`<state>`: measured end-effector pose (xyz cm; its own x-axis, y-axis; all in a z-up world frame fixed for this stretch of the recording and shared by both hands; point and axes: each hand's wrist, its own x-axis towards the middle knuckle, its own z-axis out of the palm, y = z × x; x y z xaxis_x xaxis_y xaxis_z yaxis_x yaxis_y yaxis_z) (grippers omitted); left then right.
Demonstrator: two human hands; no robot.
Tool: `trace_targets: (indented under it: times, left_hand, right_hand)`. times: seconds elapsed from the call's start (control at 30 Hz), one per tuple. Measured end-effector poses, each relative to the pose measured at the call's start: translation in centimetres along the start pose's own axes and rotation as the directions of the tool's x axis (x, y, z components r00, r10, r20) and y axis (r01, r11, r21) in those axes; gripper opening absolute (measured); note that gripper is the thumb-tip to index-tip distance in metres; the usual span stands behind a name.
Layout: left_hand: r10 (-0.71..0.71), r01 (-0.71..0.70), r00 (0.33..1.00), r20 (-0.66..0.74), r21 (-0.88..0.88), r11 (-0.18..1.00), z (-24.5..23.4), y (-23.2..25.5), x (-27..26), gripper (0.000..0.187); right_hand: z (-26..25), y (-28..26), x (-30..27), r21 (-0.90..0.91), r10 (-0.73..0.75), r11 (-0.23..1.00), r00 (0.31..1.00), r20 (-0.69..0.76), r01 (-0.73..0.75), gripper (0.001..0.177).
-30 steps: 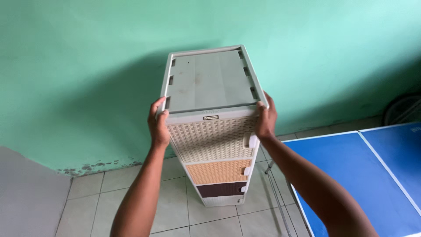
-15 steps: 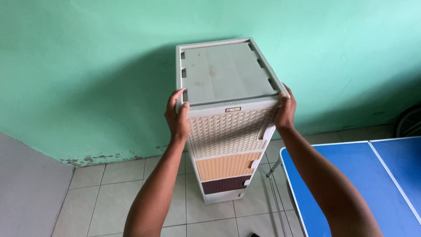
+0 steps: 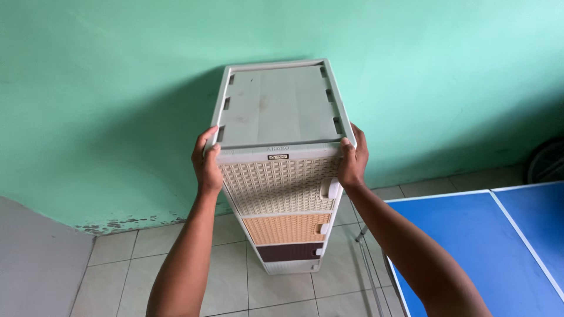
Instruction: The person assembles a modular plastic storage cabinet by stacking and interlocking multiple panels and doors, then attaches a top lid. They handle each component by hand, aligning and snapping them into place to form a three-tier cabinet with doors and a lid.
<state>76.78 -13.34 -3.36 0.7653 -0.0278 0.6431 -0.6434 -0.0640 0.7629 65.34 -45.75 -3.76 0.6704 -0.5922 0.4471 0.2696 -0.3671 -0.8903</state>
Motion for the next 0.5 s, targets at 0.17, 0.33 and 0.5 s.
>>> trace_targets:
  times: [0.17, 0.33, 0.5]
  left_hand:
    - [-0.136, 0.150, 0.979, -0.150, 0.088, 0.985, 0.7, -0.7, -1.4, 0.046]
    - [0.130, -0.126, 0.980, -0.148, 0.041, 0.991, 3.5, 0.2, -0.7, 0.043]
    - [0.054, -0.056, 0.995, -0.082, -0.022, 0.998, 3.8, 0.8, -0.2, 0.044]
  right_hand:
    - [1.2, 1.4, 2.9, -0.031, -0.007, 0.999, 0.997, 0.082, 0.010, 0.083]
    - [-0.2, 3.1, 6.3, 0.089, -0.081, 0.993, 0.991, 0.106, 0.072, 0.083]
    - [-0.9, 4.4, 5.2, 0.076, -0.056, 0.996, 0.998, 0.036, 0.054, 0.085]
